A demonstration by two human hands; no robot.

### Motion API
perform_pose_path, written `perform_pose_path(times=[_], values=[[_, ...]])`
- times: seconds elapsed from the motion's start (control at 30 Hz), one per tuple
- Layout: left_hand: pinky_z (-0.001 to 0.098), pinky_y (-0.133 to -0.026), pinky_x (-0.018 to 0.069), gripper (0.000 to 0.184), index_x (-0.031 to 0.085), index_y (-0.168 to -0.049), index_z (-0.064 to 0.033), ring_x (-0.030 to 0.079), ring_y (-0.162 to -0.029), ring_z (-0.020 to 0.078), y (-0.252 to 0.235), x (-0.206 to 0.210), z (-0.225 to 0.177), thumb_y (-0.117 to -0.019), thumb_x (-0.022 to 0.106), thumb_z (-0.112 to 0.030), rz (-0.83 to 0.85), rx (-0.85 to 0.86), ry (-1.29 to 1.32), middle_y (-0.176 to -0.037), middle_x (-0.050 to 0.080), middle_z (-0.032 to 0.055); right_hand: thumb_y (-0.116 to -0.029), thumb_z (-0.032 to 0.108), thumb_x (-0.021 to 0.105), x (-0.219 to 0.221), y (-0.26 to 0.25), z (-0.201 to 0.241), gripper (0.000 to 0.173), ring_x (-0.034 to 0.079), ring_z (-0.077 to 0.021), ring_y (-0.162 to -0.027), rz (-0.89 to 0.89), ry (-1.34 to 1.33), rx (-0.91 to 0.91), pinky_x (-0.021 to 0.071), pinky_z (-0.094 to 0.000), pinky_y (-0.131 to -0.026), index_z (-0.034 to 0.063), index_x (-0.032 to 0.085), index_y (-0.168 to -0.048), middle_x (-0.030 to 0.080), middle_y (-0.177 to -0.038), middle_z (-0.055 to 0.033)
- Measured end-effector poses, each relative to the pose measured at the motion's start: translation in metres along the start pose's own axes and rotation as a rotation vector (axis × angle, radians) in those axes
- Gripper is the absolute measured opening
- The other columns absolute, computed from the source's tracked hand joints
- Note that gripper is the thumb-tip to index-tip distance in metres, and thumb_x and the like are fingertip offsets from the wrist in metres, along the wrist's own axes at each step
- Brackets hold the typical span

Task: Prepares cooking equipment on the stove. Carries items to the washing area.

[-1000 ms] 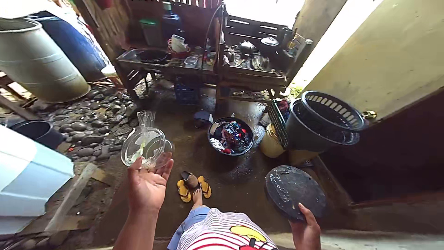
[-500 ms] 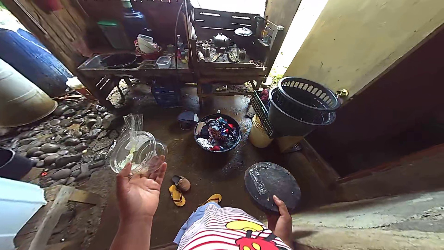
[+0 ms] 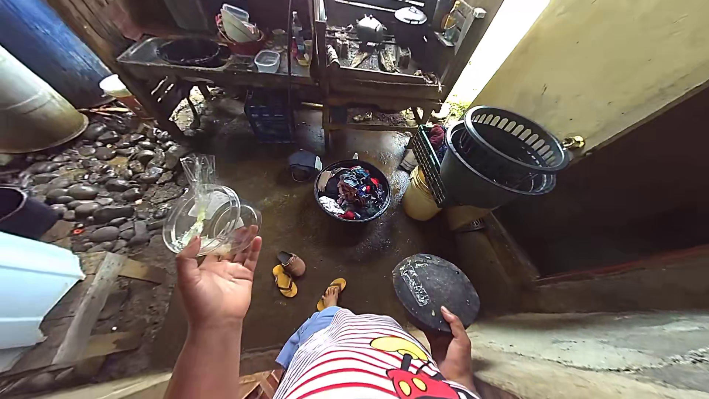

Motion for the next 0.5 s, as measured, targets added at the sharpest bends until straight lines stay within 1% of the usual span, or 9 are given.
perform_pose_path(times=[0.13,0.23,0.3,0.43,0.5], values=[[0.0359,-0.085,0.0609,0.052,0.036,-0.144,-0.0081,0.072,-0.100,0.0218,-0.006,-0.014,-0.020,-0.1099,0.024,-0.045,-0.044,0.033,-0.008,-0.121,0.066,0.0133,-0.1043,0.017,0.045,0.006,0.006,-0.005,0.024,0.074,-0.0220,-0.089,0.025,0.030,0.043,0.0639,-0.0389,-0.079,0.0007,0.059,-0.116,0.073,-0.100,-0.0137],[0.0369,-0.087,0.0612,0.050,0.037,-0.141,-0.0083,0.072,-0.101,0.0220,-0.011,-0.029,-0.040,-0.1099,0.025,-0.045,-0.057,0.081,-0.021,-0.120,0.066,0.0128,-0.1049,0.018,0.044,0.009,0.008,-0.012,0.024,0.075,-0.0221,-0.089,0.025,0.030,0.091,0.0640,-0.0387,-0.078,0.0017,0.059,-0.115,0.073,-0.099,-0.0132],[0.0377,-0.088,0.0607,0.048,0.037,-0.141,-0.0101,0.072,-0.100,0.0225,-0.016,-0.042,-0.052,-0.1095,0.028,-0.045,-0.080,0.124,-0.047,-0.117,0.067,0.0119,-0.1040,0.019,0.045,0.008,0.006,-0.017,0.025,0.074,-0.0235,-0.092,0.045,0.012,0.110,0.0638,-0.0399,-0.080,0.0018,0.059,-0.116,0.073,-0.101,-0.0145],[0.0418,-0.092,0.0586,0.049,0.037,-0.143,-0.0097,0.071,-0.106,0.0269,-0.021,-0.069,-0.076,-0.1089,0.029,-0.044,-0.155,0.176,-0.051,-0.123,0.065,0.0147,-0.1024,0.019,0.046,0.005,0.003,-0.021,0.026,0.074,-0.0227,-0.093,0.084,0.041,0.090,0.0634,-0.0405,-0.082,0.0026,0.060,-0.116,0.073,-0.102,-0.0133],[0.0419,-0.093,0.0583,0.049,0.037,-0.143,-0.0108,0.070,-0.107,0.0272,-0.022,-0.078,-0.084,-0.1085,0.030,-0.044,-0.190,0.190,-0.040,-0.124,0.064,0.0141,-0.1019,0.019,0.046,0.004,0.001,-0.022,0.025,0.075,-0.0224,-0.091,0.103,0.063,0.071,0.0639,-0.0406,-0.081,0.0033,0.060,-0.115,0.074,-0.101,-0.0124]])
Point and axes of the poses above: each hand's wrist, its own y-axis away from the middle knuckle, its own x-axis out of the palm, z = x × y, the point moved 7 cm from there along -y, towards the middle knuckle
